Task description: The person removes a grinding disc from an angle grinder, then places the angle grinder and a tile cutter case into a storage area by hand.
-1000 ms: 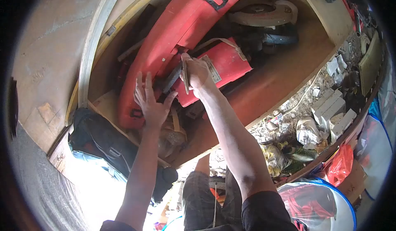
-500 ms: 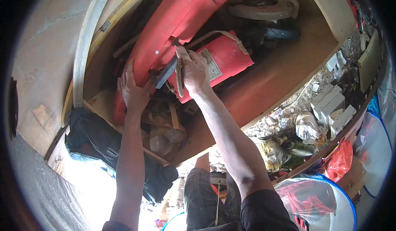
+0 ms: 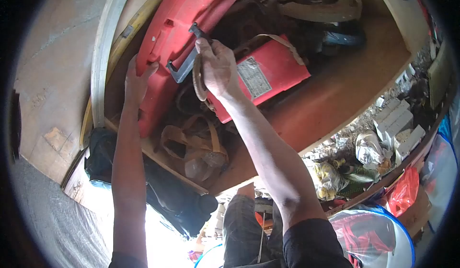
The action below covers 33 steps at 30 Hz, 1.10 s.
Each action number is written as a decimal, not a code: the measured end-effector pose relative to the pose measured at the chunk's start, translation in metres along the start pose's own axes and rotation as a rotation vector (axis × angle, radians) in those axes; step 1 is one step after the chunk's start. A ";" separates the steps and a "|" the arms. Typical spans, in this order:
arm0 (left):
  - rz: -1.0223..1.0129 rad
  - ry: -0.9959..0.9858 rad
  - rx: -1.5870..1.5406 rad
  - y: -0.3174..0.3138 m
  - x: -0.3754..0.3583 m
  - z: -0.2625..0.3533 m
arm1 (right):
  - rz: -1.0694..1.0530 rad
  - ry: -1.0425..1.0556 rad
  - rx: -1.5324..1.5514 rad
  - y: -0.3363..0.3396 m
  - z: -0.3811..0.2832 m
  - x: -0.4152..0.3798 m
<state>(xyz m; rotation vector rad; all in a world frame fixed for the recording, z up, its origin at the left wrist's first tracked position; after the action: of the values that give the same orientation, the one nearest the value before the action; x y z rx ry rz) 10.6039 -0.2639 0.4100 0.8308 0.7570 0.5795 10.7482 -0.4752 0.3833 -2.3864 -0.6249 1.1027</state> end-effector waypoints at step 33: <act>0.024 -0.075 0.203 0.008 -0.017 -0.010 | 0.077 0.613 -0.561 -0.076 0.007 -0.040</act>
<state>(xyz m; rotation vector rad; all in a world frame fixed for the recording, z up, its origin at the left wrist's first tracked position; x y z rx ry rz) 10.5848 -0.2674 0.4183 1.0450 0.7460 0.4953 10.7030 -0.4353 0.4456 -3.0290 -0.6760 0.1682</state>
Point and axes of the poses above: each hand's wrist, its own x-axis towards the middle knuckle, its own y-axis out of the back of the hand, z = x × y, the point moved 6 cm from there along x, towards the middle knuckle, and after that the axes turned 9 degrees about x, right-handed, at the moved point
